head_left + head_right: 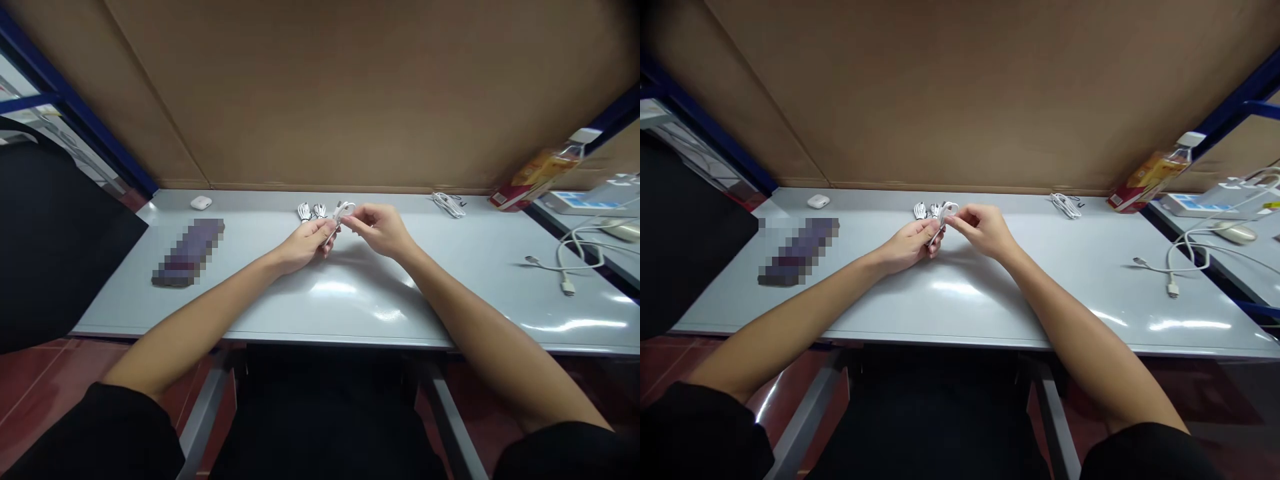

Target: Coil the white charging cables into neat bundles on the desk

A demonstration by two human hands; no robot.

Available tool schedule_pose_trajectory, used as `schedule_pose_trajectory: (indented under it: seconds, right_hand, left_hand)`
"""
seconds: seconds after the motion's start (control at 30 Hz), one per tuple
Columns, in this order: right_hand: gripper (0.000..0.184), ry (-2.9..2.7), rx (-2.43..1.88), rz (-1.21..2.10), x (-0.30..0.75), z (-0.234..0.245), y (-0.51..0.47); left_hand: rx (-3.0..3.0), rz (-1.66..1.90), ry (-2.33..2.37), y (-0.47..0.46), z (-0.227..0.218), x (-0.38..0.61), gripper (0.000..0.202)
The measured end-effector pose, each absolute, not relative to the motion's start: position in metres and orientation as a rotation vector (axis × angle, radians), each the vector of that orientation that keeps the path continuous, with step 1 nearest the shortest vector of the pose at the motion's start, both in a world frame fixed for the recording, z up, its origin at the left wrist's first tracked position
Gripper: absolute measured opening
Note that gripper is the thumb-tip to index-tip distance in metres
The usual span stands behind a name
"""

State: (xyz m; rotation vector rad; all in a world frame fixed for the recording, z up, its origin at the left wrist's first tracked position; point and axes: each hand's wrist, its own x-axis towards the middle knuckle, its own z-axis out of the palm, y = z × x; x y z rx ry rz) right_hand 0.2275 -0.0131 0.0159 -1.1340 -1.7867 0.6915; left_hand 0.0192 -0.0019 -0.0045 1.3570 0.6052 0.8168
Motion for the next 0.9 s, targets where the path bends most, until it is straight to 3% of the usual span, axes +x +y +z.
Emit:
schedule_pose_trajectory:
  seconds: [0.1,0.27,0.47,0.7,0.9]
  right_hand:
    - [0.05,-1.819,-1.157,0.815,0.221,0.019,-0.018]
    - [0.036,-1.795,-1.084,1.078,0.216,0.024,-0.025]
    - [0.027,-1.747,-1.072,1.173,0.219,0.022,-0.023]
    - [0.024,-2.097,-0.983,0.435,0.22,0.019,-0.025]
    - [0.023,-2.235,-0.985,0.251,0.218,0.016,-0.024]
  left_hand:
    - [1.408,0.876,0.667,-0.002,-0.004,0.021,0.041]
    - [1.554,0.961,0.736,-0.002,-0.004,0.022,0.039]
    - [1.618,0.989,0.699,0.0,-0.003,0.022,0.037]
    - [1.466,0.863,0.875,-0.01,0.004,0.025,0.034]
    - [1.475,0.782,0.913,-0.008,0.01,0.017,0.041]
